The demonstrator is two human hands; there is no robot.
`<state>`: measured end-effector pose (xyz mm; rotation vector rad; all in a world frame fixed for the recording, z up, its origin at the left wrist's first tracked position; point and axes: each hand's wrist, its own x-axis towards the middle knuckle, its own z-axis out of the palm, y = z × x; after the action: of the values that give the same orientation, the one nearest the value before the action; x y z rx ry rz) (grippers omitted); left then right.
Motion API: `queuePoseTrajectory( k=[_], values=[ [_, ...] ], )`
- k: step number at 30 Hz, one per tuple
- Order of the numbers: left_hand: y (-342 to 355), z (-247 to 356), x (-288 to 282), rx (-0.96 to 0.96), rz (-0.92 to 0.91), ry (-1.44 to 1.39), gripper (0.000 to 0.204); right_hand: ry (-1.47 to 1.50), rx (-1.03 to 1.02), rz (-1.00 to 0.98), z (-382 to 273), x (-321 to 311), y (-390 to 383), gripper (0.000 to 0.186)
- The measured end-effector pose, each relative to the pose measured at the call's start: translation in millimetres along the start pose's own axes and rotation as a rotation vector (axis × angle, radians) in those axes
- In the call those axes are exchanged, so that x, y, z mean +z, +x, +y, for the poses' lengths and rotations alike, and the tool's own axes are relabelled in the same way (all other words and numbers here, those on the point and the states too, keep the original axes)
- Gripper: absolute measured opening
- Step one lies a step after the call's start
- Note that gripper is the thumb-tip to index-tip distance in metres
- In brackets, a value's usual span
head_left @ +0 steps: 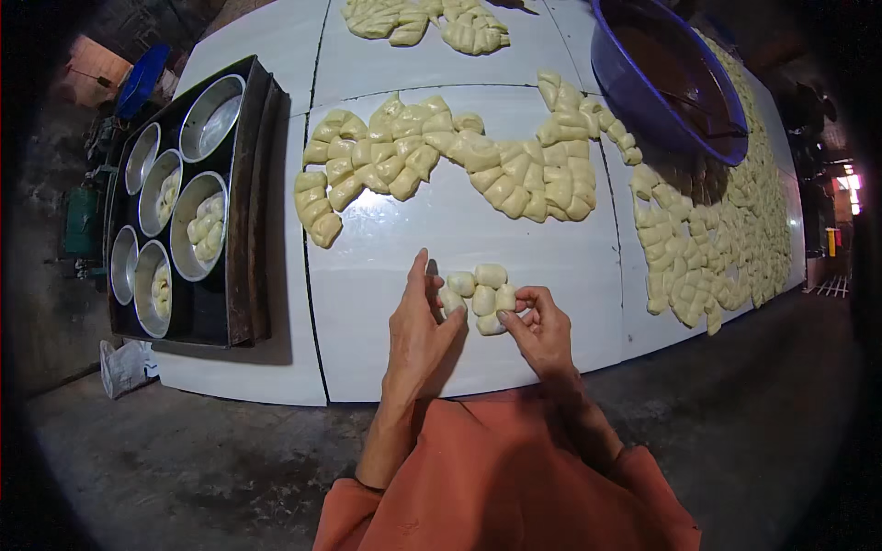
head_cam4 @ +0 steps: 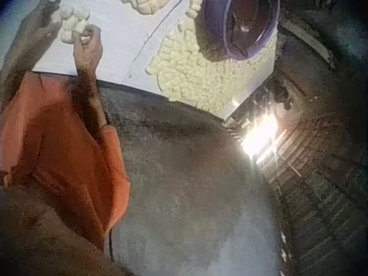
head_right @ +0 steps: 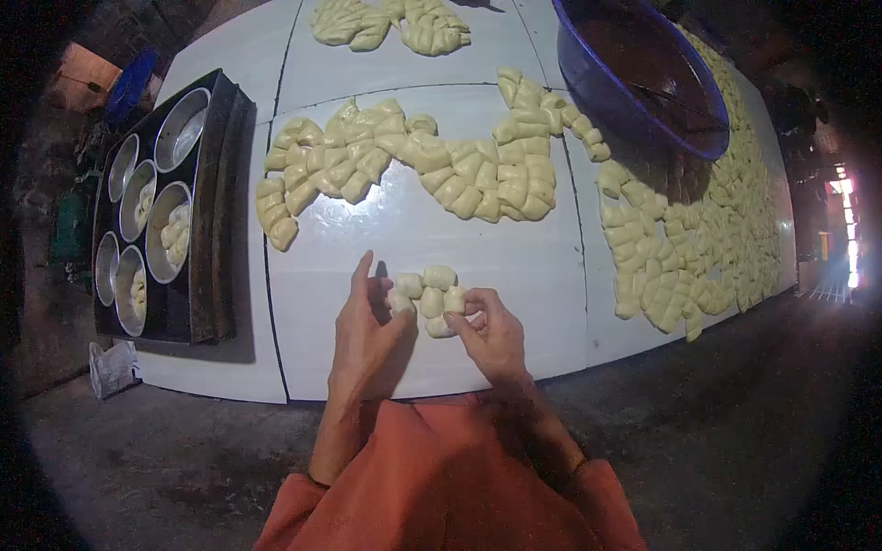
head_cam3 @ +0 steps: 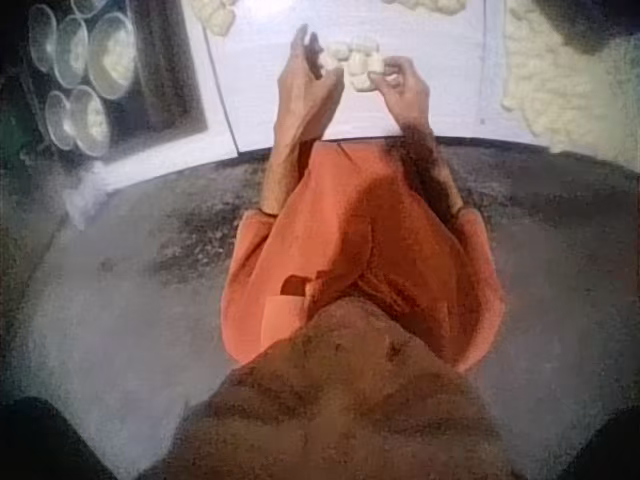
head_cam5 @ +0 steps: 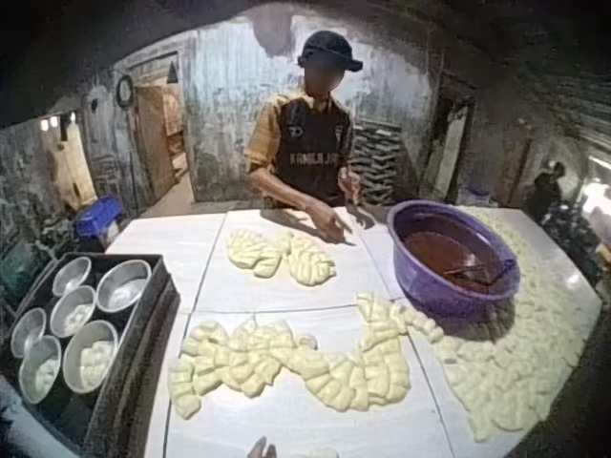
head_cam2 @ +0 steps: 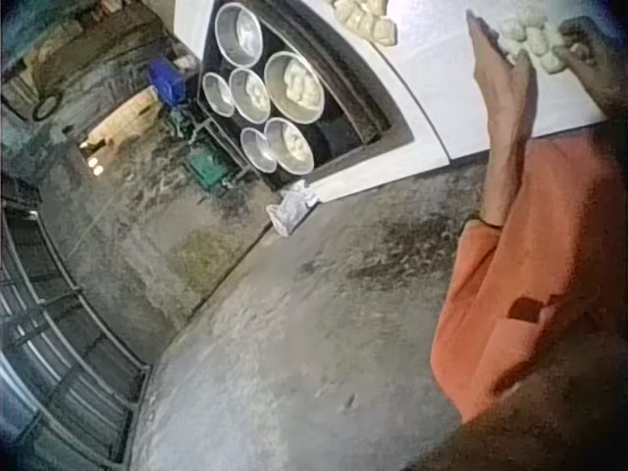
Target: The person forms pieces of dough, fills some of them with a liquid mixture from a bowl using a spoon, and arranges the finished dough items into baking pans.
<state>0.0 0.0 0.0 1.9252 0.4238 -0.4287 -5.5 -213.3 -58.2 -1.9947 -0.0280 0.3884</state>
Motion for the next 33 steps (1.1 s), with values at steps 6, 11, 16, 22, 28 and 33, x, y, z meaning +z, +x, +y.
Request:
queuePoseTrajectory(
  k=[6, 11, 16, 22, 28, 33],
  values=[
    [-7.0, -2.0, 9.8, 0.165, 0.035, -0.013, 0.102, 0.277, 0.174, 0.043, -30.2, 10.7, 1.4, 0.058],
    [-12.6, -7.6, 4.1, 0.256, 0.035, 0.086, 0.111, 0.268, 0.13, -0.029, -25.0, 2.7, 6.4, 0.053],
    [-15.3, 3.0, -8.5, 0.213, 0.056, 0.255, 0.104, -0.129, 0.048, 0.156, -32.3, -12.0, 10.3, 0.06],
    [-6.3, 17.1, 15.3, 0.26, -0.094, 0.265, 0.094, -0.396, -0.139, -0.07, -46.4, -7.1, 30.6, 0.059],
    [-19.4, 15.8, 21.8, 0.214, 0.133, 0.3, 0.09, -0.289, 0.062, -0.059, -66.9, -20.3, 28.0, 0.049],
    [-7.3, 0.7, 42.5, 0.227, 0.128, 0.094, 0.074, -0.087, -0.014, -0.125, -65.8, 1.1, 39.2, 0.037]
  ],
)
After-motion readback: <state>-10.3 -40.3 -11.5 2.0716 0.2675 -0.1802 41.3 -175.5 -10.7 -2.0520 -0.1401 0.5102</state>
